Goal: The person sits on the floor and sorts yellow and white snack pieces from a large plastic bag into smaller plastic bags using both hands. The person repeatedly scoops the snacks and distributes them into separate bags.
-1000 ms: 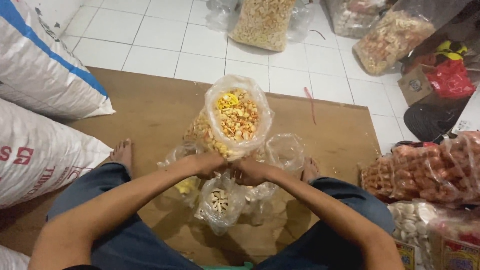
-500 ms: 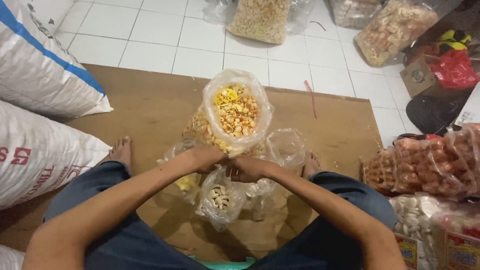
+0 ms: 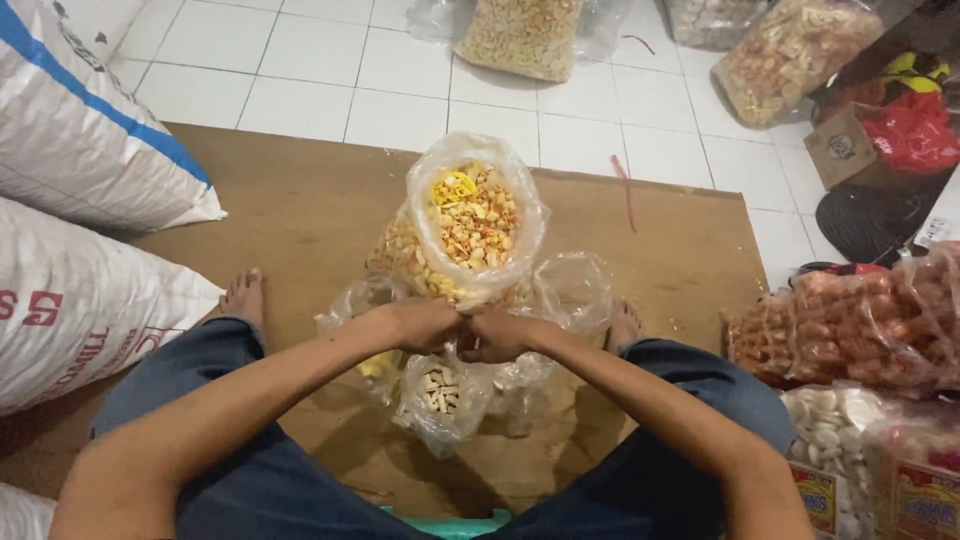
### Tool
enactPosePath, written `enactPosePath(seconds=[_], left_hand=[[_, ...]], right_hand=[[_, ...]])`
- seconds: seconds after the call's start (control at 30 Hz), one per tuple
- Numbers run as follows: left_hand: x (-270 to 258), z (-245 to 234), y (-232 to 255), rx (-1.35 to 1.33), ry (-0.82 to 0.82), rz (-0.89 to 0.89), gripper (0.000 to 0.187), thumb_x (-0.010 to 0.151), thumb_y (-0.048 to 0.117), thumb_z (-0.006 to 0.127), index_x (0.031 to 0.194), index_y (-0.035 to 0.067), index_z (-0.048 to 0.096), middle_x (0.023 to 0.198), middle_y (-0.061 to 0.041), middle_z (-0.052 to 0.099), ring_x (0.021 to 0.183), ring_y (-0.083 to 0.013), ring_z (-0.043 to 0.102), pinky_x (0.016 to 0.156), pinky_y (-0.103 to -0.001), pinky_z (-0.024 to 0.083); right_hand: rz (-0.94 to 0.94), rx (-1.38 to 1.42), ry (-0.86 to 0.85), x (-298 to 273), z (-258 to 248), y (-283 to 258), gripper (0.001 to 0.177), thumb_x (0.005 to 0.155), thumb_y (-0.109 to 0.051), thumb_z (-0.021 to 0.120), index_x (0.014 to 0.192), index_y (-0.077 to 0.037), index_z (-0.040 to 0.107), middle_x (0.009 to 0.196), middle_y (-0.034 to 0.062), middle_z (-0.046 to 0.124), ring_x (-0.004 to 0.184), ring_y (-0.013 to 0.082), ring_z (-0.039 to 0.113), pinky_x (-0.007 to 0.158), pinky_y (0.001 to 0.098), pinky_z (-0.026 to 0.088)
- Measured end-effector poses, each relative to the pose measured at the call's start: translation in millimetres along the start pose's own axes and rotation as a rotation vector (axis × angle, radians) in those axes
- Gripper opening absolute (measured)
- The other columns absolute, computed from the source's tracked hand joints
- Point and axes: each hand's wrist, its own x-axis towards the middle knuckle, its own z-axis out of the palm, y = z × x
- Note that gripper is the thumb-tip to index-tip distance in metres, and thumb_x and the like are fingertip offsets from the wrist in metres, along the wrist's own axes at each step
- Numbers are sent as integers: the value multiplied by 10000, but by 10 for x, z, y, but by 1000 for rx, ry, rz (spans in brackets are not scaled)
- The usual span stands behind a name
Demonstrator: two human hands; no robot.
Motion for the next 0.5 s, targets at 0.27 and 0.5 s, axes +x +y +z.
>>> enactPosePath(seconds=[0.27, 0.5], left_hand=[[204, 11, -230, -194, -88, 61, 200, 798, 285, 768, 945, 149, 772, 935, -125, 790, 963, -394, 743, 817, -482, 589], [404, -487, -528, -241, 131, -79, 260, 884, 331, 670, 1057, 161, 764, 993, -83, 804, 1024, -344, 742, 891, -482, 572]], right_hand=[[77, 16, -122, -15, -177, 101, 276, 892, -284, 699, 1097, -106, 748, 981, 124, 782, 865, 312, 758, 600, 381, 633], [233, -131, 107, -153, -935, 381, 352, 889, -339, 629, 1158, -139, 738, 1079, 140, 781, 1106, 403, 701, 956, 519, 553]])
